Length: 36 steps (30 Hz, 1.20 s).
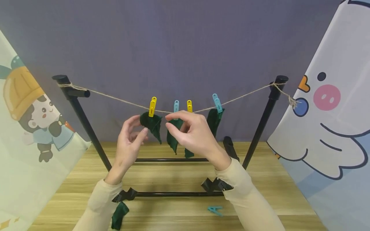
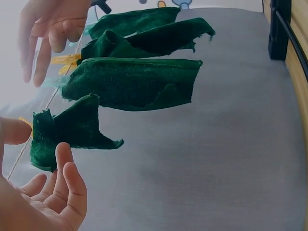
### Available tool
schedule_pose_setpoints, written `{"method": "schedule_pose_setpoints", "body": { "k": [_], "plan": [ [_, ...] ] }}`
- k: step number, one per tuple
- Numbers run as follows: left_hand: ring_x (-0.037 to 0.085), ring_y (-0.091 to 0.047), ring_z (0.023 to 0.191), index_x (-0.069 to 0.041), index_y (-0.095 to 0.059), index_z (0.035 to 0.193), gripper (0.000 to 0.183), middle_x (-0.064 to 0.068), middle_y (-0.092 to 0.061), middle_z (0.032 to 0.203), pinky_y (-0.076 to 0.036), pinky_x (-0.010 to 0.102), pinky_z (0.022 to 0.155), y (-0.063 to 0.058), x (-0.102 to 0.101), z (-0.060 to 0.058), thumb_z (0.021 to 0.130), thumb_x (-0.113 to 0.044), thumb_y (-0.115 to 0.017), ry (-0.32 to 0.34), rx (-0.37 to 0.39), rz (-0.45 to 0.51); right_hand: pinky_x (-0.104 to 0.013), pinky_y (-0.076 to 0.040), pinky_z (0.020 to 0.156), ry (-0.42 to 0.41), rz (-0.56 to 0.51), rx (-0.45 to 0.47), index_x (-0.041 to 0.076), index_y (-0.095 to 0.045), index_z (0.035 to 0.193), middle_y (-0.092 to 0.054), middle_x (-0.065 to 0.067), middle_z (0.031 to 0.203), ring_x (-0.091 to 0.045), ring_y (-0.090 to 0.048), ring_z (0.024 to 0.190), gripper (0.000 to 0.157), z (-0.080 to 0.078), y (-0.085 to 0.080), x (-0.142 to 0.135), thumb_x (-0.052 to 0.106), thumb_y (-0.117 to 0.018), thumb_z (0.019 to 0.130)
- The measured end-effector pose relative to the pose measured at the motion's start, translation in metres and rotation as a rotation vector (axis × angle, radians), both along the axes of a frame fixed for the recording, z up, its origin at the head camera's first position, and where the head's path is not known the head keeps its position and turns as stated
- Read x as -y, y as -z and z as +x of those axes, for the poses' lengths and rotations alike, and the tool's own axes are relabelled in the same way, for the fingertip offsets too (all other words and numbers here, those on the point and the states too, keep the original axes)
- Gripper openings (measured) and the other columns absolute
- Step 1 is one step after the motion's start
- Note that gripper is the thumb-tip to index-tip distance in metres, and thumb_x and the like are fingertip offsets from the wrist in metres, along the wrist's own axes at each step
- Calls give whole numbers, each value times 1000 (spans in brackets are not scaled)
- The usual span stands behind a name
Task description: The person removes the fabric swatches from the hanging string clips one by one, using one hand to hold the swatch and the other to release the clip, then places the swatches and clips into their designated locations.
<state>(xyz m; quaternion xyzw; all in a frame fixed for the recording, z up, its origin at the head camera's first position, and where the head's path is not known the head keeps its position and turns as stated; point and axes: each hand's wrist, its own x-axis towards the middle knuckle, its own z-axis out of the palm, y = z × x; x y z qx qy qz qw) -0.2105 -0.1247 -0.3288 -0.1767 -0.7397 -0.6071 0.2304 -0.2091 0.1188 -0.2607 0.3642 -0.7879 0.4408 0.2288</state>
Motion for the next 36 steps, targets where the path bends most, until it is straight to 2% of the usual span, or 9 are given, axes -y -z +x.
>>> {"method": "schedule_pose_setpoints", "body": {
  "k": [5, 8, 15, 18, 25, 27, 28, 32, 36],
  "plan": [
    [15, -70, 90, -14, -45, 156, 55, 9, -62, 138, -56, 29, 77, -3, 0, -3, 106, -21, -66, 2, 18, -25, -30, -39, 41, 12, -5, -16, 16, -78, 124, -63, 2, 60, -9, -51, 44, 22, -3, -8, 7, 15, -71, 103],
    [14, -71, 91, -14, -45, 156, 54, 7, -60, 140, -56, 29, 76, -4, 0, -6, 107, -22, -65, 5, 27, -43, -31, -41, 41, 12, -18, -1, 16, -77, 126, -66, -4, 64, -13, -58, 46, 23, -5, -12, 11, 19, -68, 106],
    [15, -69, 86, -16, -46, 159, 56, 8, -52, 154, -53, 27, 68, -7, 0, -13, 107, -24, -65, -4, 12, -56, -31, -41, 40, 11, -52, -7, 13, -75, 131, -78, -6, 110, -17, -62, 47, 27, -9, -18, 21, 19, -65, 107],
    [18, -70, 86, -18, -47, 159, 55, 7, -50, 156, -54, 28, 68, -11, -2, -14, 107, -25, -65, 0, -9, -58, -30, -41, 41, 26, -61, -21, 12, -73, 134, -78, -6, 119, -20, -63, 48, 29, -10, -19, 25, 17, -66, 107],
    [30, -71, 86, -12, -57, 149, 43, 12, -65, 137, -54, 28, 67, -17, -5, -18, 107, -19, -64, 24, -53, -28, -32, -43, 43, 12, -53, 43, 12, -64, 145, -74, -8, 132, -28, -64, 50, 39, -13, -24, 34, 19, -64, 108],
    [29, -71, 86, -11, -60, 146, 40, 13, -69, 132, -54, 28, 69, -17, -6, -19, 107, -19, -64, 27, -52, -24, -32, -46, 46, 11, -47, 82, 13, -60, 150, -72, -8, 137, -30, -65, 51, 42, -14, -25, 36, 22, -63, 108],
    [27, -70, 85, -10, -61, 144, 38, 14, -71, 129, -55, 28, 70, -18, -7, -19, 107, -18, -64, 28, -49, -21, -33, -48, 47, 12, -41, 102, 15, -57, 152, -67, -8, 145, -31, -66, 53, 45, -15, -26, 37, 23, -62, 109],
    [21, -70, 84, -6, -64, 139, 33, 15, -74, 123, -57, 28, 75, -19, -7, -20, 108, -18, -63, 29, -39, -9, -35, -51, 48, 27, -12, 153, 19, -50, 158, -63, -5, 151, -31, -68, 55, 50, -16, -27, 42, 29, -60, 110],
    [32, -70, 84, -3, -67, 132, 29, 17, -74, 117, -55, 27, 69, -20, -7, -22, 108, -18, -62, 24, -42, -12, -36, -49, 46, 37, 14, 145, 19, -49, 159, -62, -7, 152, -28, -69, 55, 51, -18, -29, 45, 29, -60, 110]
  ]
}}
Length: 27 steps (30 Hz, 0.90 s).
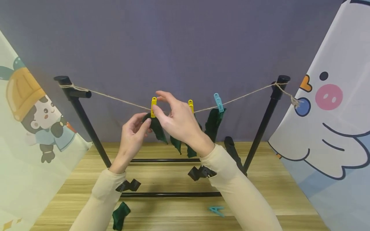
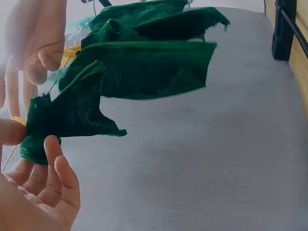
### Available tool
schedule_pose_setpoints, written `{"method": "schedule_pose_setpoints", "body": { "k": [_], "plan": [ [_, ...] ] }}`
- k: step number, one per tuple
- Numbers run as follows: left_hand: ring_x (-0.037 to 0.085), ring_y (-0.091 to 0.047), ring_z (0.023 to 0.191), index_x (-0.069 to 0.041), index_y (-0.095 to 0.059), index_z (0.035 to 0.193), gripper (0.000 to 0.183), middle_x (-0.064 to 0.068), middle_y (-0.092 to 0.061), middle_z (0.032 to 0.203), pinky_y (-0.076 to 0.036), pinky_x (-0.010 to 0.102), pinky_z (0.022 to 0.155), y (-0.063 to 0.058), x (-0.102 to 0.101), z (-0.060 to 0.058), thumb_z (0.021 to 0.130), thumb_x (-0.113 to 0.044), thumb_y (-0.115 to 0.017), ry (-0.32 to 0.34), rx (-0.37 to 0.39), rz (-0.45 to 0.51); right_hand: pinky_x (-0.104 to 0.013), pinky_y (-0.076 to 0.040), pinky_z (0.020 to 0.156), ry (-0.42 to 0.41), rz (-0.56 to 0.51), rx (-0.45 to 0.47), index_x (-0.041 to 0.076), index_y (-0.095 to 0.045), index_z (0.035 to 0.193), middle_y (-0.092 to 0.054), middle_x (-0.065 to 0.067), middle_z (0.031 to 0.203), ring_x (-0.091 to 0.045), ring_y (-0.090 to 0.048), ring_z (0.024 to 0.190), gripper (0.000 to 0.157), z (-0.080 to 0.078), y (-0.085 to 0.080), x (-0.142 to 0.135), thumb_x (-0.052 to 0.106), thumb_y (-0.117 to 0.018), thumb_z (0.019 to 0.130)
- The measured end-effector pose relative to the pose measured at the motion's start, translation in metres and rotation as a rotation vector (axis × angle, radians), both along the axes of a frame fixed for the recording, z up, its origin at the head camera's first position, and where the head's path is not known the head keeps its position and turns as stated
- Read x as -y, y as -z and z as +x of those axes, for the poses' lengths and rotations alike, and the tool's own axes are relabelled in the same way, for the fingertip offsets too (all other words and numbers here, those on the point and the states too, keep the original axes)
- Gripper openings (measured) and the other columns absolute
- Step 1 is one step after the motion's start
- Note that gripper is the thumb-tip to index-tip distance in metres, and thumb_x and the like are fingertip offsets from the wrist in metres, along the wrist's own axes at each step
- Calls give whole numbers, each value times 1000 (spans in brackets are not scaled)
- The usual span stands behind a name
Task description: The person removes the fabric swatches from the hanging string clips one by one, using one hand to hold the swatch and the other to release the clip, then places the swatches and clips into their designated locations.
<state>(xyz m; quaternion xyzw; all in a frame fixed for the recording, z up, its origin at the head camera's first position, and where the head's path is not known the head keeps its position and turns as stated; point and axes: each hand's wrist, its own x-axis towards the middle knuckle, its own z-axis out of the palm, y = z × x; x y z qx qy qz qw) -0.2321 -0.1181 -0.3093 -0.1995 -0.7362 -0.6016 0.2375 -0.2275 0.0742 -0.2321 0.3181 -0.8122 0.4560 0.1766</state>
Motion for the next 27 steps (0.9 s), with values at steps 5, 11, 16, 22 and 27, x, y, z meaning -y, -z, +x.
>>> {"method": "schedule_pose_setpoints", "body": {
  "k": [5, 11, 16, 22, 27],
  "plan": [
    [26, -69, 82, -2, -69, 128, 26, 18, -74, 112, -52, 27, 66, -1, 0, -1, 108, -17, -62, -5, -3, -3, -37, -53, 49, 10, 30, -1, 16, -47, 160, -60, -10, 154, -24, -71, 57, 53, -2, -3, 3, 28, -60, 110],
    [17, -67, 80, -2, -70, 126, 25, 18, -73, 108, -51, 27, 66, -2, 2, -2, 108, -18, -62, -8, -3, -5, -37, -54, 50, 17, 49, 9, 16, -46, 160, -61, -11, 154, -14, -71, 57, 55, -4, -7, 6, 27, -61, 109],
    [17, -66, 78, -3, -71, 125, 25, 18, -71, 102, -48, 27, 63, -4, 1, -2, 108, -19, -62, -2, -10, -16, -36, -51, 47, 27, 57, 5, 16, -47, 159, -62, -10, 153, -19, -71, 56, 55, -3, -8, 7, 26, -62, 108],
    [16, -67, 79, -3, -71, 124, 25, 17, -73, 106, -51, 27, 68, -7, 1, -4, 108, -20, -63, -18, 5, -22, -35, -49, 45, 33, 78, 3, 15, -47, 159, -63, -11, 152, -14, -68, 54, 55, -3, -10, 8, 27, -62, 108],
    [16, -67, 80, -3, -71, 124, 25, 17, -73, 106, -52, 28, 71, -9, 1, -4, 108, -20, -63, -19, 7, -20, -33, -45, 45, 52, 94, -15, 14, -50, 157, -65, -10, 148, -12, -61, 48, 53, -2, -11, 8, 27, -62, 108]
  ]
}}
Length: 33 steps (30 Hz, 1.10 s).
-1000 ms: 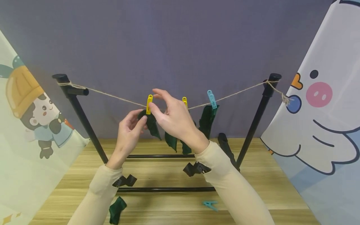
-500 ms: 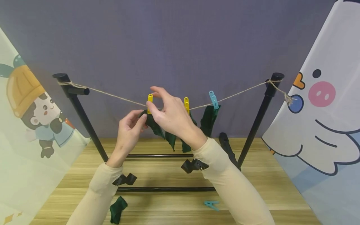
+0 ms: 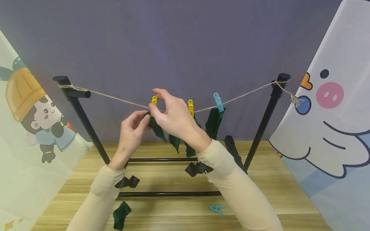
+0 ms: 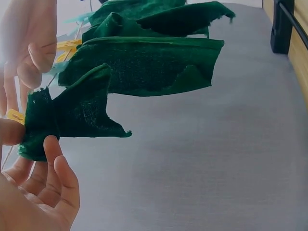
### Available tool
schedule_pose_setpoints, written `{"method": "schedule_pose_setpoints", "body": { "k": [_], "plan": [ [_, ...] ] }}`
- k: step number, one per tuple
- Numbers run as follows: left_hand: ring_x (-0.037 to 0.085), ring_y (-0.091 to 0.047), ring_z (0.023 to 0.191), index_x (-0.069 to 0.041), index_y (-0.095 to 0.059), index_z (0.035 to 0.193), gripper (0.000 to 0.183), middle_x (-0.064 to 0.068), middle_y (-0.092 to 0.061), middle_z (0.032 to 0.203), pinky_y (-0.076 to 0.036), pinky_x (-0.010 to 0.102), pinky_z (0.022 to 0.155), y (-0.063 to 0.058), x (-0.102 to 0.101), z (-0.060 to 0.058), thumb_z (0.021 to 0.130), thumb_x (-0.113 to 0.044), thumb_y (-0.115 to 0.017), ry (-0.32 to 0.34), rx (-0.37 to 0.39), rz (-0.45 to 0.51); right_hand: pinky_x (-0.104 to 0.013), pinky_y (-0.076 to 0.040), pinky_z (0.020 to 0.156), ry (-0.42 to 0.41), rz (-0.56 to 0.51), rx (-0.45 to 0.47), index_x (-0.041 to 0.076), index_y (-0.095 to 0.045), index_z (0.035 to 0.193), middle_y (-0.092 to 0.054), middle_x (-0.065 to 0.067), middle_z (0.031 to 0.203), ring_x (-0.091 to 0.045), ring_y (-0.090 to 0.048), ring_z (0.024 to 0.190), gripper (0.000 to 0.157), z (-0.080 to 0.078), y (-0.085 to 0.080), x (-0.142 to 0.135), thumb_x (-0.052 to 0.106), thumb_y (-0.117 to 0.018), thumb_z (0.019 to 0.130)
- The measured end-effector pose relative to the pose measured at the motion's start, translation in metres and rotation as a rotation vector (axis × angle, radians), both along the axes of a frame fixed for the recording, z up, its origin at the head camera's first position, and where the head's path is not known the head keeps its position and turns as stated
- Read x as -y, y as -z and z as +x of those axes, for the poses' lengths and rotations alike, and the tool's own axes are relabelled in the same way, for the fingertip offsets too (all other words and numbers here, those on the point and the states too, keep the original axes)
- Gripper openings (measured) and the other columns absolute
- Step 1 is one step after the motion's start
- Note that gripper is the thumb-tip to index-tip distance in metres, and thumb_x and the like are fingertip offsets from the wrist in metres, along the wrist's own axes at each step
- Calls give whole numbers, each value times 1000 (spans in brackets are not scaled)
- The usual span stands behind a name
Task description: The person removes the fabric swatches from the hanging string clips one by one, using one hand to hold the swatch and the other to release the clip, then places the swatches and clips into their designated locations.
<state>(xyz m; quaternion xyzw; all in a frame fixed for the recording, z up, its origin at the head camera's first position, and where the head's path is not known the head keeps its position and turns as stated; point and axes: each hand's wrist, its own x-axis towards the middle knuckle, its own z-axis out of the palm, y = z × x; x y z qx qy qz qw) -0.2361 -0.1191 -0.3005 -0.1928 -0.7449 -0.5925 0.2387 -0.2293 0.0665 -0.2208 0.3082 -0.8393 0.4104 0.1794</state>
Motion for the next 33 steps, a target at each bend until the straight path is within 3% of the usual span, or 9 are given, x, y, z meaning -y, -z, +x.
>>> {"method": "schedule_pose_setpoints", "body": {
  "k": [5, 11, 20, 27, 33],
  "plan": [
    [14, -66, 79, -3, -71, 123, 24, 17, -72, 103, -51, 28, 71, 0, 0, 0, 108, -19, -63, -1, -10, 6, -31, -41, 45, 13, -4, -12, 11, -54, 154, -67, -8, 144, -17, -51, 44, 51, 1, 0, -2, 27, -63, 107],
    [26, -67, 79, -4, -72, 122, 23, 18, -71, 96, -48, 27, 67, 1, 0, 1, 107, -18, -63, -20, -14, 1, -31, -37, 41, 2, -28, -7, 11, -59, 150, -70, -6, 138, -19, -47, 42, 48, 4, 1, -4, 26, -67, 105],
    [38, -69, 84, -2, -72, 122, 22, 18, -73, 105, -52, 27, 72, 2, -1, 4, 108, -18, -63, -24, -26, -6, -30, -35, 41, 9, -33, -45, 13, -68, 141, -74, -4, 130, -18, -46, 40, 41, 7, 3, -7, 26, -72, 103],
    [28, -68, 81, -2, -72, 119, 20, 18, -72, 101, -51, 26, 70, 5, 3, 5, 107, -15, -63, -33, -35, 3, -30, -36, 41, 13, -2, -76, 11, -72, 136, -75, -5, 130, -15, -48, 41, 36, 8, 3, -8, 27, -73, 102],
    [19, -69, 81, -1, -70, 123, 21, 16, -74, 110, -57, 25, 75, 3, 5, 4, 107, -15, -63, -15, -52, 27, -32, -40, 43, 29, 29, -107, 11, -74, 132, -74, -5, 131, -14, -51, 46, 35, 9, -1, -10, 24, -72, 100]
  ]
}}
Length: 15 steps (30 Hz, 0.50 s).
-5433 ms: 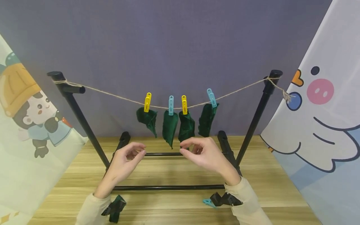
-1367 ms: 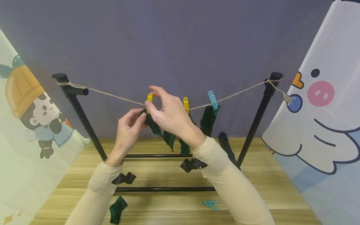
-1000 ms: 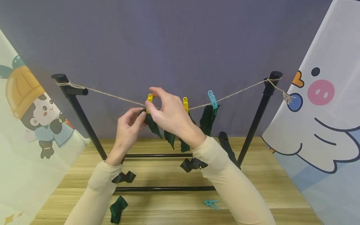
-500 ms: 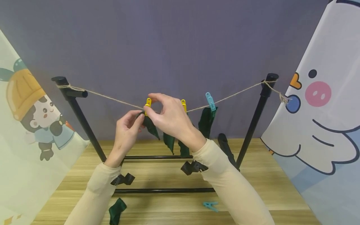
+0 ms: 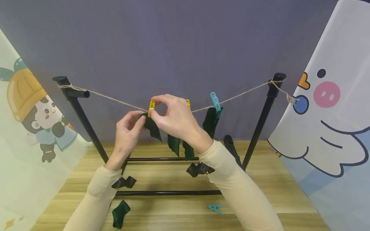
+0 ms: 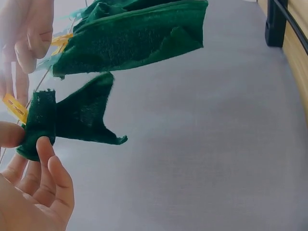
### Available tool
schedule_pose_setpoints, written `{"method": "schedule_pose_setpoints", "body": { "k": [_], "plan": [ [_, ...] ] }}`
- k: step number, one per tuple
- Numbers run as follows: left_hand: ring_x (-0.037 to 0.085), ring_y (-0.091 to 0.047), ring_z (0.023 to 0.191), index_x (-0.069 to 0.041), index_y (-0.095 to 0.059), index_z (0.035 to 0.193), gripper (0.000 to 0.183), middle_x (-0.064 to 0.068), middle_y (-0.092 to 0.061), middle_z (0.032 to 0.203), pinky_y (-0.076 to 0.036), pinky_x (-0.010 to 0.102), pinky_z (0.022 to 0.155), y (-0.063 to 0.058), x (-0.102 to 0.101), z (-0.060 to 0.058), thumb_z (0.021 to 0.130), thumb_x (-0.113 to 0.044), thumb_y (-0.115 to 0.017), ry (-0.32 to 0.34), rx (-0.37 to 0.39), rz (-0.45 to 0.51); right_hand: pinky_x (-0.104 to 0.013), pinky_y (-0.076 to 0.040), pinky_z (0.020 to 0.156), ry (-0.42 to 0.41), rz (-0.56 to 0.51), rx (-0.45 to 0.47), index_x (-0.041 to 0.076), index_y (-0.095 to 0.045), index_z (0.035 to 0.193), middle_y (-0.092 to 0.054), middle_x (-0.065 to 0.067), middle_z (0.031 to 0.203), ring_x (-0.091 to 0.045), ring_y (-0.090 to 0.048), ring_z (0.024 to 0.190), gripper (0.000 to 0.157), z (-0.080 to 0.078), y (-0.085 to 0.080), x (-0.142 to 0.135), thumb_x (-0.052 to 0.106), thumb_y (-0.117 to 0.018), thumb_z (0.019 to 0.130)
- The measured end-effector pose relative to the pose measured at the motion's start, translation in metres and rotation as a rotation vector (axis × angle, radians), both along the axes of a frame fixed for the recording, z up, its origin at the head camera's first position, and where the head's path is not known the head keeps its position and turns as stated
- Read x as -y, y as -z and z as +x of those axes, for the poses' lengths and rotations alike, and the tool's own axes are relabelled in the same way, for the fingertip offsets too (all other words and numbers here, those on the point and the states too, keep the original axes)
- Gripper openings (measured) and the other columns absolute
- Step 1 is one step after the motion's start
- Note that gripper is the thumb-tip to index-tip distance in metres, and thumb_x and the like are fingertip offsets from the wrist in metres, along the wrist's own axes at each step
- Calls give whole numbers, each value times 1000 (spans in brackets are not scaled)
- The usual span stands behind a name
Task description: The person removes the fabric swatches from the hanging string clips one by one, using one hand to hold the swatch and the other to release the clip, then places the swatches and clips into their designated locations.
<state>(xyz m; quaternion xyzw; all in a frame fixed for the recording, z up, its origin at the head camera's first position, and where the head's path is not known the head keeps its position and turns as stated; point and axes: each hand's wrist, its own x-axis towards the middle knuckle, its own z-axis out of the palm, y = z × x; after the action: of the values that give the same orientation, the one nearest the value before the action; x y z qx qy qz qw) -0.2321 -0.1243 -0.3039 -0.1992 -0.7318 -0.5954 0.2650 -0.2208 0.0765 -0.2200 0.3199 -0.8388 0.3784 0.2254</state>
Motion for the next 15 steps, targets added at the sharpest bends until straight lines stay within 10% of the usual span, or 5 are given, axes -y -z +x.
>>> {"method": "schedule_pose_setpoints", "body": {
  "k": [15],
  "plan": [
    [11, -72, 79, 1, -71, 117, 20, 2, -73, 101, -62, 31, 75, -2, 8, 3, 104, -13, -68, 42, 9, 26, -30, -35, 42, 12, 55, -37, 11, -76, 130, -77, -4, 122, -15, -45, 43, 33, 1, -5, -3, 26, -77, 100]
  ]
}}
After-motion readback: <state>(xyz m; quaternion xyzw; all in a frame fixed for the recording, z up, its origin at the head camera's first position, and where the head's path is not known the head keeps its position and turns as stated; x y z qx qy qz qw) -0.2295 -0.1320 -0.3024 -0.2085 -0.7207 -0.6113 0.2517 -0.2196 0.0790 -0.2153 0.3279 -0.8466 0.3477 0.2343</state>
